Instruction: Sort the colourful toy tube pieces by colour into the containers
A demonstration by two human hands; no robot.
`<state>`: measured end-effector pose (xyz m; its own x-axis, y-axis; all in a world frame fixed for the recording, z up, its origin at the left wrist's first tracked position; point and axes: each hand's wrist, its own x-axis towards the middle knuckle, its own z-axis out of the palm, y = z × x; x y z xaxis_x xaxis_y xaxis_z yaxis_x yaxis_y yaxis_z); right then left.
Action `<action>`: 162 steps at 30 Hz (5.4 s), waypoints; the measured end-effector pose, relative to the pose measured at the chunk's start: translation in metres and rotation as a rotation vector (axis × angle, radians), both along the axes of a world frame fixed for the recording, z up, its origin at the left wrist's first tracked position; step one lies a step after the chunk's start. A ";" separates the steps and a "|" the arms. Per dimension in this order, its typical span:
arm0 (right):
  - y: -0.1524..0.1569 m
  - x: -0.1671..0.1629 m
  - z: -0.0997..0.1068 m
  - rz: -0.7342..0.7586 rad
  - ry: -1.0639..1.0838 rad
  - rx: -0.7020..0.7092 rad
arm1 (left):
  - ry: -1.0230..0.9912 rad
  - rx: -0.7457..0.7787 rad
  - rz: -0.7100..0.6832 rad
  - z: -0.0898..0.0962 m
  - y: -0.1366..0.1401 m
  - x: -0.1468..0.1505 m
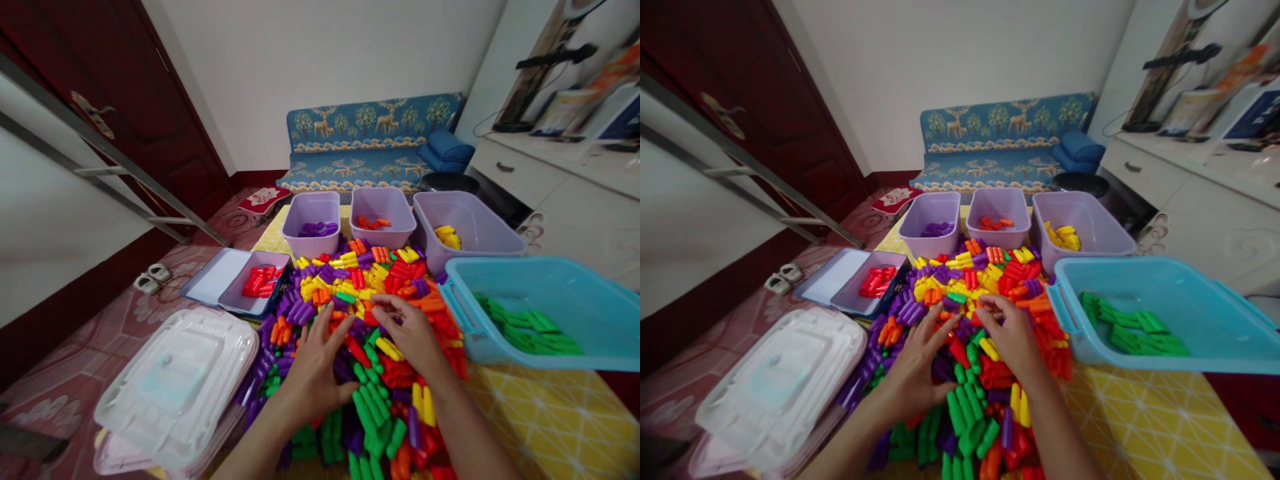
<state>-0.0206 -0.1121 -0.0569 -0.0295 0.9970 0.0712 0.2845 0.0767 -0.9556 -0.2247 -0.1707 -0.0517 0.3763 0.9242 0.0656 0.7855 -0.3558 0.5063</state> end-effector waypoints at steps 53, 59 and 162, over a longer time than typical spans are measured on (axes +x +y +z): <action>0.000 0.003 -0.001 -0.166 0.131 0.066 | -0.698 0.175 0.039 -0.001 0.079 0.031; -0.003 0.001 -0.002 -0.195 0.109 0.135 | -0.790 0.056 0.136 -0.010 0.083 0.031; 0.000 0.022 0.020 -0.376 0.179 0.202 | -0.391 0.188 0.052 -0.012 0.085 0.023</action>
<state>0.0015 -0.1124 -0.0369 0.3617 0.9018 0.2364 0.1601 0.1897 -0.9687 -0.2015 -0.0857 -0.0636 0.2428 0.8997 0.3629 0.5671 -0.4351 0.6993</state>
